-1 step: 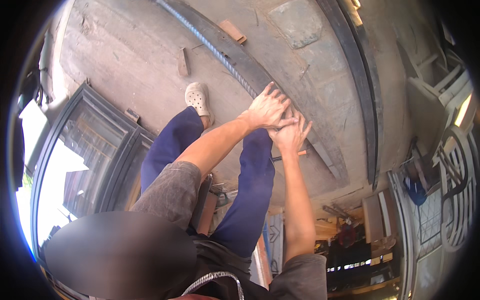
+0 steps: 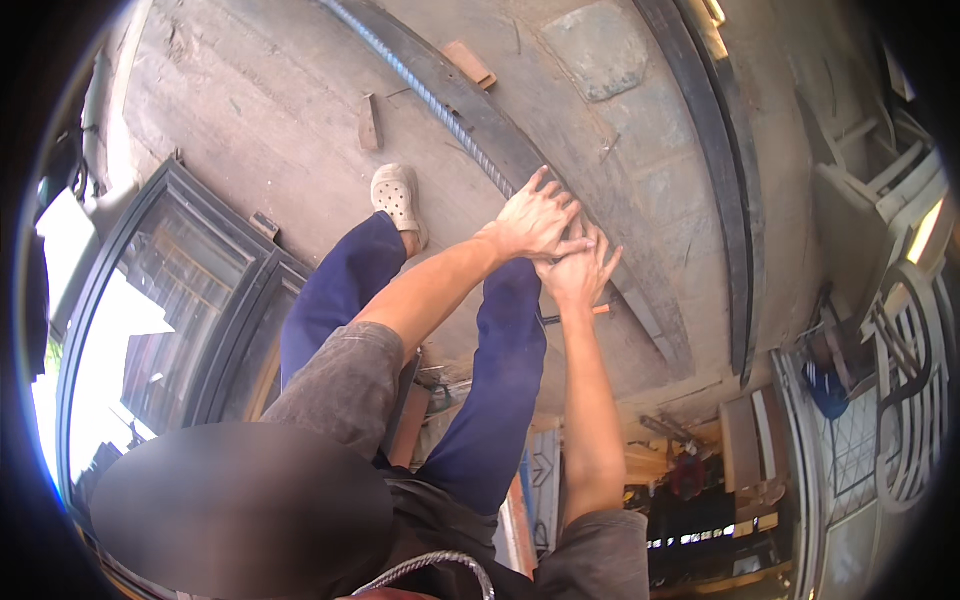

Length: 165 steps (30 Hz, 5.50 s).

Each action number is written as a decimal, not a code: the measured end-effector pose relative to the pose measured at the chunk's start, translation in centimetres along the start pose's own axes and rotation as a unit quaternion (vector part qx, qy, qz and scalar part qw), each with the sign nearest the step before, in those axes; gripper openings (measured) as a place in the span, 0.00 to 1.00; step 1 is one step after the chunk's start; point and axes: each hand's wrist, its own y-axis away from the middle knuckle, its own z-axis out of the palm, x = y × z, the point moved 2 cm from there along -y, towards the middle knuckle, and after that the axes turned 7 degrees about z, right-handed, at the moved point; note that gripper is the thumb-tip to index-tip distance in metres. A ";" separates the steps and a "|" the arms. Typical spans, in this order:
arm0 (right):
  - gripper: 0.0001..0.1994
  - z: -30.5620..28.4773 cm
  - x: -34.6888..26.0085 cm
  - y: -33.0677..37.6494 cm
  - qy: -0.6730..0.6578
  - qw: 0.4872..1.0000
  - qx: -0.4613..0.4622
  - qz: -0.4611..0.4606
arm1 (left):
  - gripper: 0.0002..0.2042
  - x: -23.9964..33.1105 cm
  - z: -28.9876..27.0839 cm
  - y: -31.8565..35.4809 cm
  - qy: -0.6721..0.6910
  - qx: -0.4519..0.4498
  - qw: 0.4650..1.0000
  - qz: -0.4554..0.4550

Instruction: The person bends a long metal rod by hand, using their legs and body weight to apply force. They repeatedly reposition the rod and adjust their stance to achieve the desired curvature.

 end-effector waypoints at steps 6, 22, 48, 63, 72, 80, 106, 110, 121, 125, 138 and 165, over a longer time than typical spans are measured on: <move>0.46 3.1 -0.4 -1.3 -0.010 1.000 0.009 -0.011 | 0.38 -2.1 1.0 0.6 -0.040 0.063 0.997 0.035; 0.47 3.7 0.9 -3.1 -0.014 0.999 0.003 -0.030 | 0.38 -2.3 1.8 -0.7 -0.051 0.117 0.992 0.014; 0.53 7.4 2.3 -5.7 -0.004 0.998 -0.031 -0.059 | 0.40 -3.8 4.7 -2.0 -0.098 0.111 0.989 -0.015; 0.57 7.7 2.2 -6.1 -0.010 0.997 -0.022 -0.067 | 0.43 -4.1 4.9 -2.1 -0.114 0.098 0.989 0.000; 0.58 9.1 2.8 -7.1 0.032 0.997 -0.019 -0.064 | 0.46 -5.0 6.5 -3.0 -0.103 0.106 0.989 -0.028; 0.57 12.6 3.9 -11.7 0.079 0.987 0.070 -0.118 | 0.48 -7.4 8.5 -5.4 -0.138 0.104 0.984 -0.034; 0.56 14.1 4.7 -10.4 0.026 0.984 0.065 -0.162 | 0.46 -6.7 8.2 -4.3 -0.070 0.114 0.991 -0.012; 0.54 10.0 2.9 -8.9 0.024 0.992 -0.032 -0.116 | 0.48 -5.7 7.8 -3.9 -0.100 0.108 0.986 -0.077; 0.54 15.4 4.7 -10.7 0.024 0.988 0.059 -0.139 | 0.48 -8.2 10.4 -5.0 -0.102 0.129 0.986 -0.011; 0.54 14.4 2.9 -10.5 -0.008 0.989 0.048 -0.143 | 0.47 -8.0 9.9 -3.7 -0.109 0.085 0.989 -0.044; 0.40 15.6 4.8 -11.2 -0.053 0.985 0.082 -0.142 | 0.41 -8.5 11.7 -4.8 -0.052 0.089 0.995 0.005; 0.48 17.9 4.0 -11.6 -0.056 0.972 0.190 -0.123 | 0.49 -9.3 11.1 -4.5 -0.143 0.032 0.989 0.028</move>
